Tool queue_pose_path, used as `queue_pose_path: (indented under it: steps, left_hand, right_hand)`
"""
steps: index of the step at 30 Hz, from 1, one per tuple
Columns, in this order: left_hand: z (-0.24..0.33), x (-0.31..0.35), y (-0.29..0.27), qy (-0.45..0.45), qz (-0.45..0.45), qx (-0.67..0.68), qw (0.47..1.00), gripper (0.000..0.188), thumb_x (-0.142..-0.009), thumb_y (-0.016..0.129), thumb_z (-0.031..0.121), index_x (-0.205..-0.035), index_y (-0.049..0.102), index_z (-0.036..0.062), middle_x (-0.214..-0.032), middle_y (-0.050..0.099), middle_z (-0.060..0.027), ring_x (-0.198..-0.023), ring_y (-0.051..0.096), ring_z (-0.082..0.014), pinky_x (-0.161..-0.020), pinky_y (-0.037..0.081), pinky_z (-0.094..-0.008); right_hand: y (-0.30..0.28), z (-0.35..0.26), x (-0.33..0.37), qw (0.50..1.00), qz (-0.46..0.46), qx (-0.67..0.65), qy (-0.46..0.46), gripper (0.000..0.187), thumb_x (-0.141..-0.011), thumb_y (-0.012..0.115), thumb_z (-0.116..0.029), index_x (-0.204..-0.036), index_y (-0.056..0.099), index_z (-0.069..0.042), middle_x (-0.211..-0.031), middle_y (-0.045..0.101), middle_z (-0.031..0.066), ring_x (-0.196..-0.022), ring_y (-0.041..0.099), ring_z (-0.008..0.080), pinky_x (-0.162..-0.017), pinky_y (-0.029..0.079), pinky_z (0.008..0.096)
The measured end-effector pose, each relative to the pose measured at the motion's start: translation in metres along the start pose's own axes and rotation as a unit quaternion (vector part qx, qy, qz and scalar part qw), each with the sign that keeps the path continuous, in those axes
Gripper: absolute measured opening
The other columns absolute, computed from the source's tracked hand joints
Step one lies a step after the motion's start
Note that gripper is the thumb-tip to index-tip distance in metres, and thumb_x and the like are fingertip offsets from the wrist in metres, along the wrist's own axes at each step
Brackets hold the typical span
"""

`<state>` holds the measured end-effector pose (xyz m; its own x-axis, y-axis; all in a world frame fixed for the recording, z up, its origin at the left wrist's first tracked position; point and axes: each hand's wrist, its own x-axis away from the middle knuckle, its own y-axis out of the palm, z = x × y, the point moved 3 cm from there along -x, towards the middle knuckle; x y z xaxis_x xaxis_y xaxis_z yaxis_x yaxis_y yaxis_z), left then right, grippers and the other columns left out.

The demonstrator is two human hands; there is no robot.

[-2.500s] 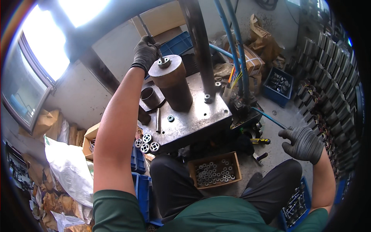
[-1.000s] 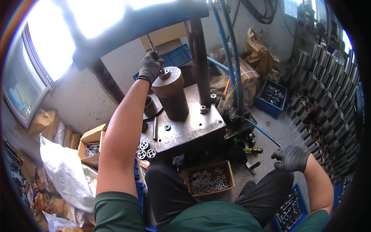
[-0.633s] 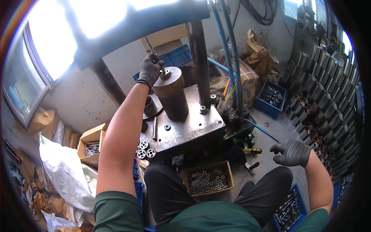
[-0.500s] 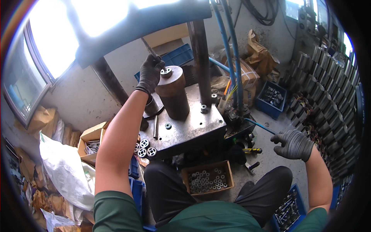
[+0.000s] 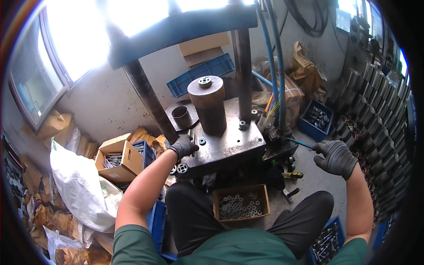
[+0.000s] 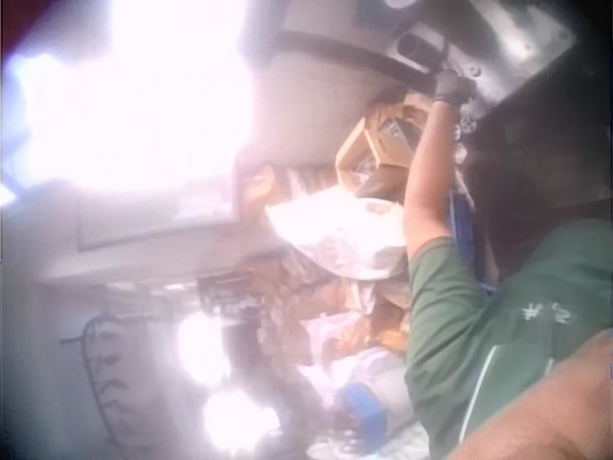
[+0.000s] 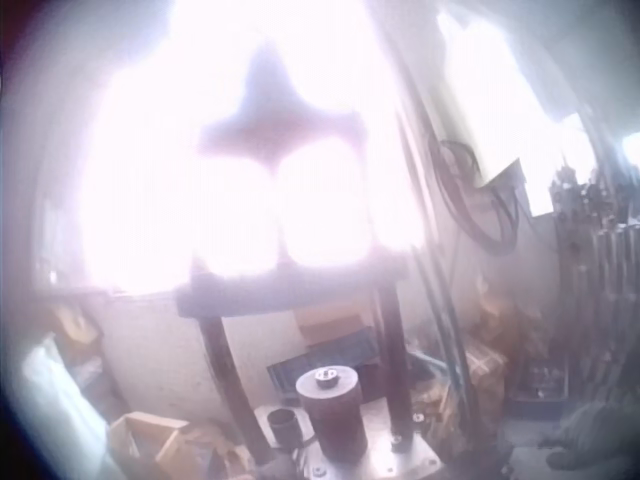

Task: Assembling metal rings and bearings onto shafts using a manual press machine in a manufacturing setting.

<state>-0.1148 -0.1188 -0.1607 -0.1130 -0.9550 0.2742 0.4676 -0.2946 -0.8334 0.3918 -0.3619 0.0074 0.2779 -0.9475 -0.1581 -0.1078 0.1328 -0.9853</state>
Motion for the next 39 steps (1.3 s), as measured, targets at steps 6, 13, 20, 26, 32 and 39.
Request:
queue_pose_path:
  steps: [6, 13, 20, 26, 32, 39]
  left_hand:
    - [0.027, 0.003, 0.001, 0.012, 0.096, -0.157, 0.983, 0.066, -0.079, 0.075, 0.025, -0.136, 0.053, 0.0016, -0.127, 0.063, -0.0281, -0.118, 0.064, -0.0393, -0.101, 0.052, -0.0469]
    - [0.155, 0.011, -0.116, 0.27, 0.512, -0.022, 0.815, 0.046, -0.088, 0.073, 0.032, -0.128, 0.061, 0.0106, -0.122, 0.065, -0.0183, -0.109, 0.065, -0.0397, -0.095, 0.051, -0.0473]
    - [0.189, -0.022, -0.139, 0.157, 0.398, -0.055, 0.902, 0.07, -0.074, 0.082, 0.033, -0.138, 0.058, 0.014, -0.122, 0.068, -0.0183, -0.116, 0.063, -0.0365, -0.103, 0.049, -0.0431]
    - [0.224, 0.047, -0.014, 0.473, 0.25, 0.183, 0.825, 0.066, -0.076, 0.084, 0.015, -0.136, 0.055, 0.0076, -0.114, 0.067, -0.0145, -0.109, 0.066, -0.0301, -0.098, 0.052, -0.0397]
    - [0.202, 0.106, 0.073, 0.352, 0.005, 0.39, 0.851, 0.054, -0.094, 0.072, 0.015, -0.142, 0.05, 0.0028, -0.122, 0.064, -0.0132, -0.114, 0.06, -0.0211, -0.103, 0.047, -0.0365]
    - [0.187, 0.121, 0.121, 0.279, -0.135, 0.451, 0.837, 0.043, -0.094, 0.069, 0.005, -0.135, 0.055, 0.002, -0.116, 0.064, -0.0085, -0.105, 0.061, -0.0156, -0.096, 0.05, -0.0306]
  right_hand:
    - [0.002, 0.001, 0.003, 1.0, 0.0, 0.001, 0.009, 0.032, -0.081, 0.065, -0.028, -0.103, 0.072, -0.005, -0.083, 0.07, 0.0149, -0.08, 0.07, 0.0347, -0.075, 0.056, 0.0444]
    - [-0.013, -0.043, 0.005, 0.965, 0.227, 0.092, -0.089, 0.025, -0.078, 0.07, -0.019, -0.1, 0.071, -0.008, -0.095, 0.07, 0.0109, -0.09, 0.066, 0.0308, -0.087, 0.05, 0.0468]
    - [0.051, -0.091, 0.008, 0.897, 0.269, -0.349, -0.032, 0.02, -0.089, 0.07, -0.013, -0.106, 0.07, -0.003, -0.101, 0.071, 0.0158, -0.093, 0.069, 0.0304, -0.087, 0.055, 0.0376]
    - [0.17, -0.087, -0.032, 0.441, 0.076, -0.873, 0.196, 0.054, -0.097, 0.063, -0.043, -0.139, 0.052, -0.012, -0.121, 0.067, 0.0138, -0.111, 0.065, 0.0289, -0.094, 0.053, 0.0431]
    - [0.262, -0.078, -0.022, 0.162, -0.014, -0.951, 0.262, 0.044, -0.093, 0.063, -0.05, -0.116, 0.064, -0.012, -0.112, 0.071, 0.0176, -0.087, 0.068, 0.0359, -0.07, 0.056, 0.0422]
    - [0.232, -0.072, 0.027, 0.245, 0.031, -0.959, 0.141, 0.05, -0.09, 0.062, -0.017, -0.139, 0.053, -0.012, -0.134, 0.061, 0.0213, -0.109, 0.068, 0.0355, -0.09, 0.058, 0.0468]
